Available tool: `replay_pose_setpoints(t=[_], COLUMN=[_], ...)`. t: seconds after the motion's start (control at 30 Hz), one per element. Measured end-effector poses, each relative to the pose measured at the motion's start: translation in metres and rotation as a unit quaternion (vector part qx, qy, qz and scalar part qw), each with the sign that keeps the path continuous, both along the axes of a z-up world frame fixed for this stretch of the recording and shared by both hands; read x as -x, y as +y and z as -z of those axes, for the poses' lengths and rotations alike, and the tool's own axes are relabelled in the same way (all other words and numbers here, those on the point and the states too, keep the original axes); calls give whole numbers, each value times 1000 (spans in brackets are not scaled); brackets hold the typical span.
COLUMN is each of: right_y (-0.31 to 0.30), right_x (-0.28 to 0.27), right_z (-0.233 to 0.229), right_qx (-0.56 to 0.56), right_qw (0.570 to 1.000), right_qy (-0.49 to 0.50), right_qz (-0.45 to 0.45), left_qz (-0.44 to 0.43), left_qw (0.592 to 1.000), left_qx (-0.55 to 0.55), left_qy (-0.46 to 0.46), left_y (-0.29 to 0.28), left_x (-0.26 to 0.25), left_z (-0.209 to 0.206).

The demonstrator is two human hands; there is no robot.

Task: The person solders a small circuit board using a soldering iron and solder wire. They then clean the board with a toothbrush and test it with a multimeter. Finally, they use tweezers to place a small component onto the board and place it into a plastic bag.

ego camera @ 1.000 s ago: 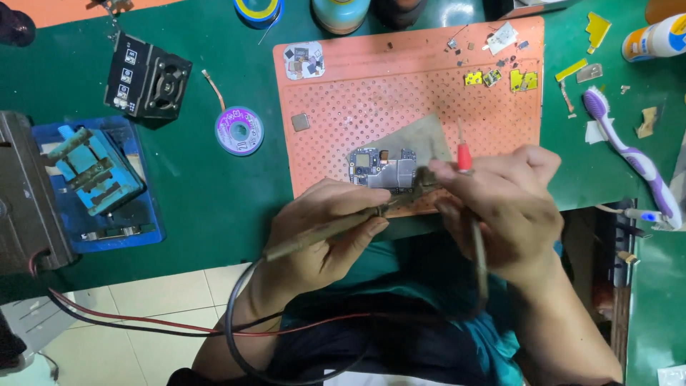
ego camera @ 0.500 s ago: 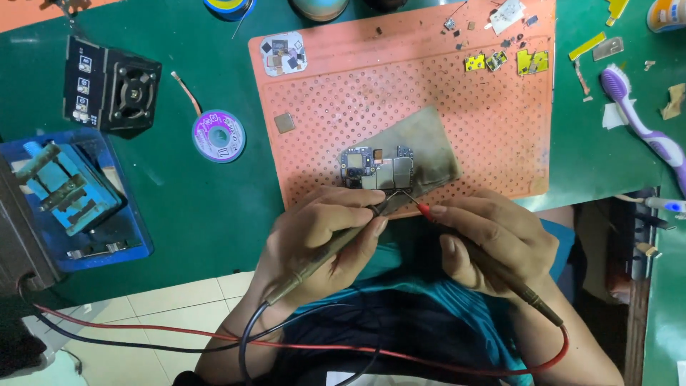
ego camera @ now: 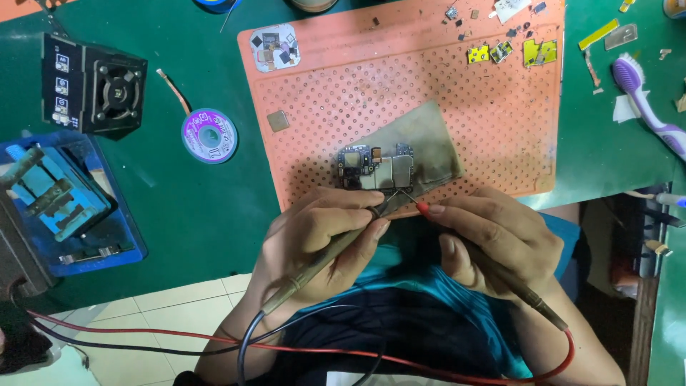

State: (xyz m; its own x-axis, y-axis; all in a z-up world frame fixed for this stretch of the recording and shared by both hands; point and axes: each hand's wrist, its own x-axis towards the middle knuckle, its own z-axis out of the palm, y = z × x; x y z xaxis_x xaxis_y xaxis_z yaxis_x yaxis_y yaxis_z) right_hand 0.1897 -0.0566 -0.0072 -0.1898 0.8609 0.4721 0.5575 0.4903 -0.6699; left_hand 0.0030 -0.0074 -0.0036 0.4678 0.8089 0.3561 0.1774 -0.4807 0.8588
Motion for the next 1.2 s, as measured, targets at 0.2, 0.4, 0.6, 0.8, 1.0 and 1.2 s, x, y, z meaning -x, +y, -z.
replay_pose_setpoints(t=[0.2, 0.4, 0.6, 0.8, 1.0, 1.2], right_y=[1, 1, 1, 0, 1, 0], right_x=[0, 1, 1, 1, 2, 8], right_z=[-1, -2, -1, -1, -1, -8], right_qx=[-2, 10, -3, 2, -2, 27], right_qw=[1000, 1000, 1000, 1000, 1000, 999], right_qy=[-11, 0, -4, -9, -9, -8], right_qz=[1, 1, 2, 1, 4, 24], left_qz=[-4, -6, -2, 1, 6, 12], left_qw=[1000, 1000, 1000, 1000, 1000, 1000], left_qx=[-5, -8, -13, -21, -16, -22], left_qy=[-4, -15, -16, -17, 1, 12], left_y=[1, 1, 2, 3, 1, 1], left_x=[-1, -2, -2, -2, 0, 3], left_z=[-1, -1, -2, -2, -1, -9])
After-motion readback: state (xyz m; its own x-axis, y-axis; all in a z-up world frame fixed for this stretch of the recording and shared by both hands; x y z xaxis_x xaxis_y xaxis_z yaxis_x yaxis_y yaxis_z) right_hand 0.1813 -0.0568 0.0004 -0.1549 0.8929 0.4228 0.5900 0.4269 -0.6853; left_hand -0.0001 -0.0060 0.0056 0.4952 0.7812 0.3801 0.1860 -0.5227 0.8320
